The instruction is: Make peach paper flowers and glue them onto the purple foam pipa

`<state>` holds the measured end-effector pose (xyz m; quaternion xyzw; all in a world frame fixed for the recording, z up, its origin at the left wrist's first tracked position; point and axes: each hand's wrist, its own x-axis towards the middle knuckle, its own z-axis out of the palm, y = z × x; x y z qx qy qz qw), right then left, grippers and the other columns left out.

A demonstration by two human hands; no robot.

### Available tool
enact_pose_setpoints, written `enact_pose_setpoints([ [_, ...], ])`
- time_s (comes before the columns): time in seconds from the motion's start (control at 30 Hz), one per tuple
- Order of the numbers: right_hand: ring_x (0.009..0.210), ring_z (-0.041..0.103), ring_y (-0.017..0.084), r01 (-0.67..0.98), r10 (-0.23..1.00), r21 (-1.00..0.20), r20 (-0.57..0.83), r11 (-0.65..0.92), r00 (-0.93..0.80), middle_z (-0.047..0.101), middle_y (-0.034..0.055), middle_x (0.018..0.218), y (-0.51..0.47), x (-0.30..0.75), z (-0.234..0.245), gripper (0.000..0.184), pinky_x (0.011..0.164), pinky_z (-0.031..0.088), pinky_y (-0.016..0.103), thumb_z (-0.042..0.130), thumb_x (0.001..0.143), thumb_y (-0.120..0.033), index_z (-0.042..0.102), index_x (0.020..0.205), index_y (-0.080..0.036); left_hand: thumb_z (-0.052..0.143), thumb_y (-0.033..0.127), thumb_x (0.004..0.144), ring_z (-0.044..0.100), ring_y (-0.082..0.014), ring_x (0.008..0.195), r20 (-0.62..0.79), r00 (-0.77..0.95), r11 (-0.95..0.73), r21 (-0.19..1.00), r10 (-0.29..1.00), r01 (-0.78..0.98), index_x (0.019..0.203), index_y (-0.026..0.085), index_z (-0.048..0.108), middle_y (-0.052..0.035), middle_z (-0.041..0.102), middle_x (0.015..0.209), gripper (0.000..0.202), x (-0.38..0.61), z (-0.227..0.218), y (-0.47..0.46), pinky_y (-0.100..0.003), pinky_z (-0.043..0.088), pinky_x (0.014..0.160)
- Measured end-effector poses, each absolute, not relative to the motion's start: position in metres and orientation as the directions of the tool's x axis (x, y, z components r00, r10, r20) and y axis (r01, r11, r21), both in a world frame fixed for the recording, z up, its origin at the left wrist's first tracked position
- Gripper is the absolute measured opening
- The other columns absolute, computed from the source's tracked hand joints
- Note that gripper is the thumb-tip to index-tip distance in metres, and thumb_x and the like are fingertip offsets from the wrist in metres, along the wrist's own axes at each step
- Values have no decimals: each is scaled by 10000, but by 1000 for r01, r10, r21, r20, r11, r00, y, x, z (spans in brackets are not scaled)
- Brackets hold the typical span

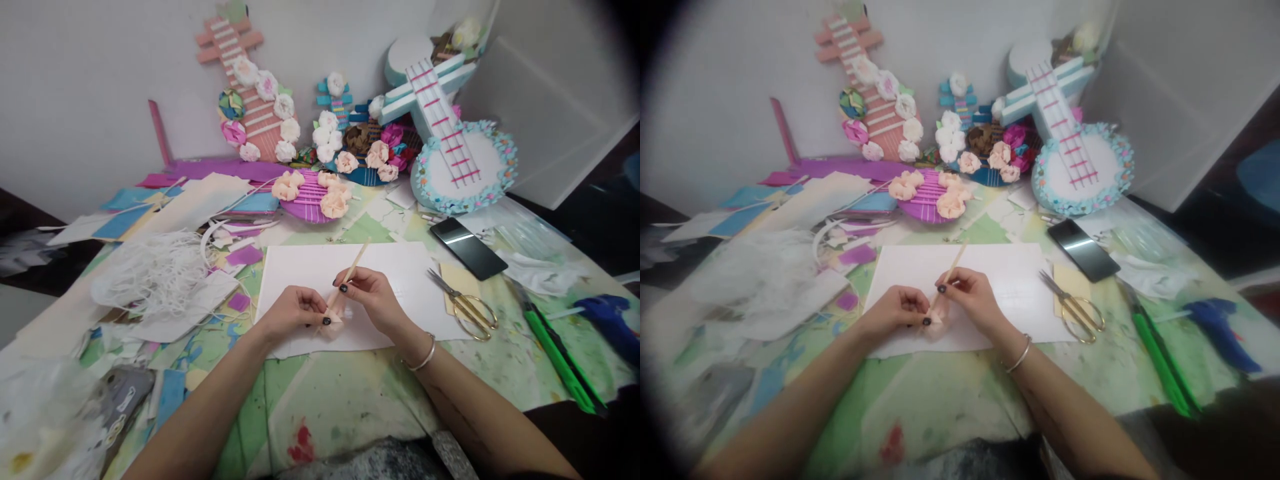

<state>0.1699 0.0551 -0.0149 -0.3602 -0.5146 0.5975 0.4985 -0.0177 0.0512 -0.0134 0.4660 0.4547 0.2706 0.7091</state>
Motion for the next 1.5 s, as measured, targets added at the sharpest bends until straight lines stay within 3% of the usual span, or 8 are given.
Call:
enact_pose_setpoints([
  [0.37, 669, 548, 119, -275, 992, -961, 9, -26, -124, 624, 6, 717, 59, 171, -21, 145, 641, 416, 246, 748, 702, -281, 681, 743, -159, 810, 227, 574, 525, -91, 535, -284, 426, 360, 927, 859, -107, 693, 117, 677, -15, 624, 620, 210, -19, -19, 51, -201, 372, 512],
  [0.57, 640, 539, 113, -384, 994, -917, -101, -107, -36, 613, -6, 672, 62, 170, -22, 193, 627, 413, 244, 781, 645, -291, 664, 713, -153, 787, 362, 612, 559, -141, 725, -101, 436, 262, 909, 894, -325, 978, 150, 654, -40, 600, 802, 443, -22, -24, 49, -227, 418, 630],
  [0.67, 619, 540, 111, -442, 987, -886, -161, -139, 12, 604, -8, 647, 63, 170, -22, 243, 614, 421, 249, 794, 615, -334, 643, 678, -153, 809, 308, 595, 565, -168, 834, 16, 430, 176, 899, 903, -402, 1139, 187, 587, -50, 584, 908, 600, -20, -26, 48, -234, 436, 685],
  [0.77, 625, 554, 116, -484, 976, -861, -210, -158, 55, 611, -5, 644, 64, 170, -23, 280, 615, 433, 253, 807, 582, -357, 630, 663, -155, 843, 193, 529, 566, -217, 984, 59, 397, 101, 923, 916, -372, 1204, 241, 533, -71, 569, 1085, 744, -15, -27, 47, -270, 460, 774],
  [0.9, 639, 571, 129, -490, 969, -855, -235, -169, 76, 623, 4, 640, 64, 169, -26, 303, 624, 443, 261, 820, 553, -361, 625, 657, -153, 802, 183, 605, 560, -250, 1078, 66, 354, 45, 954, 933, -296, 1194, 245, 520, -108, 532, 1252, 657, -9, -27, 45, -319, 463, 840],
  [1.1, 602, 549, 127, -440, 967, -882, -233, -167, 101, 614, 11, 623, 64, 168, -28, 323, 593, 431, 263, 814, 562, -387, 618, 650, -145, 758, 171, 640, 616, -205, 896, -80, 303, 126, 983, 949, -133, 1051, 173, 593, -87, 655, 1024, 443, -8, -26, 45, -274, 470, 736],
  [1.3, 556, 470, 103, -354, 969, -930, -166, -94, 181, 558, -11, 596, 69, 175, -30, 290, 556, 376, 248, 778, 633, -387, 601, 658, -159, 770, 165, 614, 616, -179, 838, -56, 268, 124, 962, 962, -244, 967, 149, 626, -63, 662, 919, 382, -6, -25, 47, -268, 469, 748],
  [1.5, 552, 451, 107, -291, 982, -955, -107, -58, 156, 526, -23, 573, 66, 173, -32, 278, 536, 345, 246, 776, 641, -379, 597, 629, -166, 782, 217, 620, 626, -179, 833, -39, 220, 106, 947, 975, -303, 992, 154, 605, -70, 682, 919, 417, -8, -23, 46, -264, 466, 745],
])
